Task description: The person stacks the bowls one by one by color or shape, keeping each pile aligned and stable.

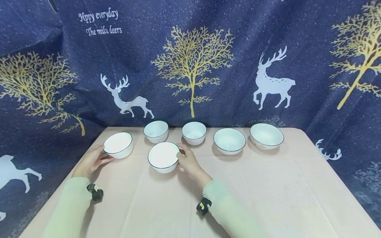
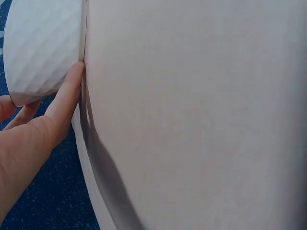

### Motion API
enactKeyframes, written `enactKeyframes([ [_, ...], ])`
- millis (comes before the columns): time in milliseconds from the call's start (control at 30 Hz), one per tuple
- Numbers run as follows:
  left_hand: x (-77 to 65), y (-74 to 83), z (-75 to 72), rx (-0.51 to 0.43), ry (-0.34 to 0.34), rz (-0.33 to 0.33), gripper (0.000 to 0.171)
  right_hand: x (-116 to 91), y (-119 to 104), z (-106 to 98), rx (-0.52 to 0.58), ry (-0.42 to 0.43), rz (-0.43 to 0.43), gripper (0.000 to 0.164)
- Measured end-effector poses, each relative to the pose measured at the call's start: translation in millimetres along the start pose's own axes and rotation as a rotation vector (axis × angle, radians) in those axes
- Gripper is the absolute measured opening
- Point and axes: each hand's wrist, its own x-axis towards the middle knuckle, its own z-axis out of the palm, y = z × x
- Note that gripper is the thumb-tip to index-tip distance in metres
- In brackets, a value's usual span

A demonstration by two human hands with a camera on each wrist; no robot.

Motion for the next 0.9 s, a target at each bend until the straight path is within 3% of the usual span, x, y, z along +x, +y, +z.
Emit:
enactKeyframes([
  [900, 2.4, 0.6, -0.1, -0.002, -0.011, -0.006, 0.054, -22.0, 9.4, 12.1, -0.033, -0.001, 0.034, 0.052],
])
